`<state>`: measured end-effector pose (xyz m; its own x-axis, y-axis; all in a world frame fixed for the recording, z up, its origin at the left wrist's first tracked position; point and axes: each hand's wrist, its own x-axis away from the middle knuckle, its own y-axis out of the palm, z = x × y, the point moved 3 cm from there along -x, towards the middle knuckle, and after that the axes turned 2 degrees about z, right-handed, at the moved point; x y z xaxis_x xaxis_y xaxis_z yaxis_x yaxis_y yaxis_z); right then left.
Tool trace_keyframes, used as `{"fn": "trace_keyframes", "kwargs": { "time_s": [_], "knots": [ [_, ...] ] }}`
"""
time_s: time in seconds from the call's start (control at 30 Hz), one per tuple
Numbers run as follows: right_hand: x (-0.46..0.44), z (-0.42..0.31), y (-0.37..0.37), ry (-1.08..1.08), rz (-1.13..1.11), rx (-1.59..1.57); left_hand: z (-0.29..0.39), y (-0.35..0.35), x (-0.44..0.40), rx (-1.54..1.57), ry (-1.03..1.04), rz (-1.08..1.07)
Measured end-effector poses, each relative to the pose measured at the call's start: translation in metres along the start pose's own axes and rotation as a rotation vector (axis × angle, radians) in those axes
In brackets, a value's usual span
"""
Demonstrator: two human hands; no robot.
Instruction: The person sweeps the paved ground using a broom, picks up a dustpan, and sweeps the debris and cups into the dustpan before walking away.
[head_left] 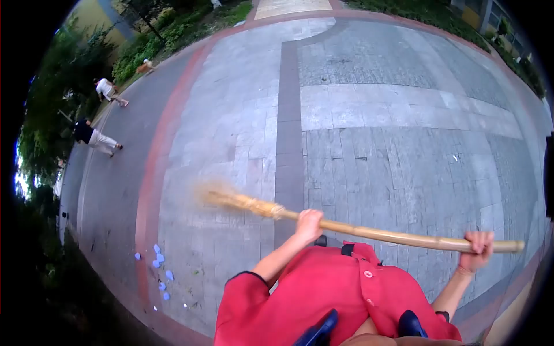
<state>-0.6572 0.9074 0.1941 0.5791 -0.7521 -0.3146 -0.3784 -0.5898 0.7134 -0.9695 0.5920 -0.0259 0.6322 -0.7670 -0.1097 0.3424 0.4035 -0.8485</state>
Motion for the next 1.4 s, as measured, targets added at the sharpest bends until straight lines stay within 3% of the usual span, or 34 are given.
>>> {"fn": "trace_keyframes", "kwargs": {
  "time_s": [0.17,0.33,0.43,0.5,0.57,0.63,0.73,0.9,1.0,1.07,1.17,1.23,1.33,1.4],
  "knots": [
    [-0.055,-0.058,0.037,-0.273,-0.005,0.215,0.054,0.023,-0.189,0.181,0.318,0.038],
    [-0.122,-0.04,0.028,-0.455,-0.016,0.334,0.074,0.085,-0.335,0.221,0.458,-0.059],
    [-0.198,0.0,-0.016,-0.4,-0.013,0.344,0.05,0.133,-0.389,0.162,0.392,-0.189],
    [-0.266,0.041,-0.068,-0.336,0.093,0.279,0.005,0.181,-0.403,0.189,0.372,-0.159],
    [-0.311,0.075,-0.098,-0.215,0.227,0.212,-0.018,0.168,-0.434,0.013,0.185,-0.48],
    [-0.371,0.112,-0.09,-0.149,0.253,0.172,-0.028,0.133,-0.477,-0.02,0.174,-0.442],
    [-0.417,0.083,-0.098,-0.159,0.141,0.062,-0.002,0.11,-0.531,0.005,0.244,-0.359],
    [-0.465,0.005,-0.088,-0.351,0.001,0.207,0.069,0.096,-0.671,0.219,0.454,-0.053],
    [-0.518,0.03,-0.039,-0.476,-0.14,0.306,0.091,0.104,-0.781,0.344,0.571,0.043],
    [-0.561,0.078,-0.011,-0.519,-0.195,0.394,0.079,0.135,-0.852,0.411,0.629,0.027],
    [-0.629,0.16,-0.033,-0.552,-0.147,0.594,0.007,0.184,-0.931,0.396,0.628,-0.046],
    [-0.692,0.214,-0.062,-0.383,0.044,0.487,-0.048,0.203,-0.958,0.355,0.519,-0.153],
    [-0.767,0.259,-0.074,-0.152,0.009,0.308,-0.098,0.18,-0.975,0.201,0.369,-0.297],
    [-0.775,0.23,-0.076,-0.187,0.042,0.338,-0.077,0.165,-0.983,0.247,0.462,-0.106]
  ]
}}
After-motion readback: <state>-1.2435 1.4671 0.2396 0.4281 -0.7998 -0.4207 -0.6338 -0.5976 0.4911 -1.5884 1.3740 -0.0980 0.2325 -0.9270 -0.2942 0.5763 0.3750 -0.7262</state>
